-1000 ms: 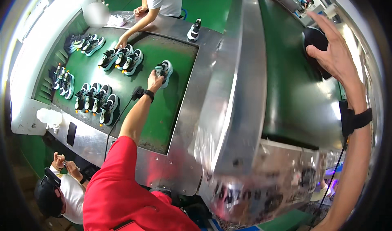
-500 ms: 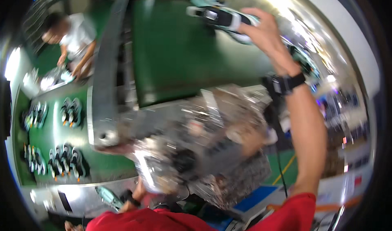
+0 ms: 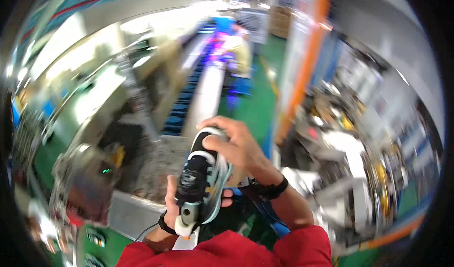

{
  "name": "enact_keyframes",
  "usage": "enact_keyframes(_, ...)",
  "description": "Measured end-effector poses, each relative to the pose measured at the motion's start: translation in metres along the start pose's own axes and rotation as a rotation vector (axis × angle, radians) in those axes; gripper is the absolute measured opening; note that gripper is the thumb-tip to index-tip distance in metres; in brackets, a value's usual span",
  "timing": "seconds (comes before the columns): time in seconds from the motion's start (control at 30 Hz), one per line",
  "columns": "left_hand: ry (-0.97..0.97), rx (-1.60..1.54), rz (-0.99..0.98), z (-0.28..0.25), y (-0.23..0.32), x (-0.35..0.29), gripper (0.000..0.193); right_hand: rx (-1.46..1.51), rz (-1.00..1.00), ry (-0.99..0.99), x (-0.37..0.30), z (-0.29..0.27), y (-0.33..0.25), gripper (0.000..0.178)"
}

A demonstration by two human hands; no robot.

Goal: Operating industrial machinery to process and assemble athletic shoes in a factory.

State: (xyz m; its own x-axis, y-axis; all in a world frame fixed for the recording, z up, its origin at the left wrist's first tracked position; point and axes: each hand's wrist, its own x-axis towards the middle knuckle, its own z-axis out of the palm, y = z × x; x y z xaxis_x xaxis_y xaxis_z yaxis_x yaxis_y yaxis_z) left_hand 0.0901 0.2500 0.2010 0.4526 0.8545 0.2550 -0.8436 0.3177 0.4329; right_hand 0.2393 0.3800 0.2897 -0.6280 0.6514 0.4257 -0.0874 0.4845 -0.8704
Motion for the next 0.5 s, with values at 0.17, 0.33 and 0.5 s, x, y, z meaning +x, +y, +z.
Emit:
enact_keyframes(0.17, 0.094, 0.156, -0.124, -0.015, -0.128, 0.103, 0.051, 0.068, 0.149, 0.651, -0.203, -0.090, 0.055, 0.063)
enact_keyframes(0.33, 0.129, 0.941, -0.153, 0.017, -0.324, 0.224, 0.052, -0.103, 0.150, 1.065, -0.380, -0.175, 0.063, 0.079)
enact_keyframes(0.5, -0.161, 0.903, -0.444, 0.013, -0.485, 0.301, 0.071, -0.116, 0.512, 1.681, -0.520, -0.233, 0.061, 0.059)
